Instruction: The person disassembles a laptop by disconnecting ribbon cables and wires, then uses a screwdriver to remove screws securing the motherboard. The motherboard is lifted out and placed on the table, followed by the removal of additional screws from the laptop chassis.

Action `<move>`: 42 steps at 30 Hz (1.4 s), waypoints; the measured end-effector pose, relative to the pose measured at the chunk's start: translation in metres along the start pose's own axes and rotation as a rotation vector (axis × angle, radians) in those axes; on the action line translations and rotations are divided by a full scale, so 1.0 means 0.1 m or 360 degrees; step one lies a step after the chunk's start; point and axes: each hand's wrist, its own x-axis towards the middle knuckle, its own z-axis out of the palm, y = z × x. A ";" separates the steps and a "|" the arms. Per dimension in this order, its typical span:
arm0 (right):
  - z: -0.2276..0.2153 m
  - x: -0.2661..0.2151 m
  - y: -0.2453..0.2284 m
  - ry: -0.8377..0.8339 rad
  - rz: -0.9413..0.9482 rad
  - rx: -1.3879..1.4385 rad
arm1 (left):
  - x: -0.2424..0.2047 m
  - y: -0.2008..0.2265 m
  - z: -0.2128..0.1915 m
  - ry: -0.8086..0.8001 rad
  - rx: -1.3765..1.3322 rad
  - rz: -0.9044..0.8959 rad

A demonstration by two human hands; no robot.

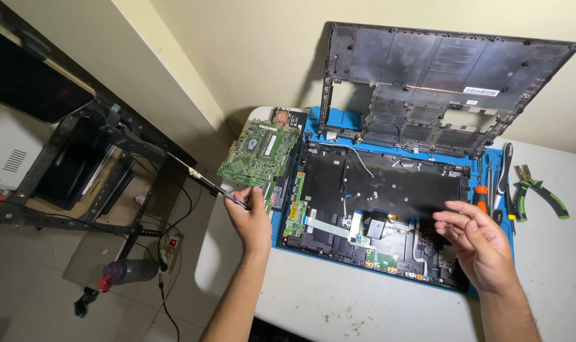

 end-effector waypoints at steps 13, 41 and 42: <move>-0.02 0.00 0.06 0.0013 -0.0057 -0.0039 | -0.01 -0.24 0.02 -0.0035 -0.0136 -0.0072; 0.06 -0.02 -0.02 0.0072 -0.0167 -0.0311 | -0.12 -0.10 -0.09 -0.0295 0.0973 0.0828; 0.07 -0.02 -0.02 0.0071 -0.0159 -0.0317 | -0.12 -0.09 -0.09 -0.0309 0.0960 0.0817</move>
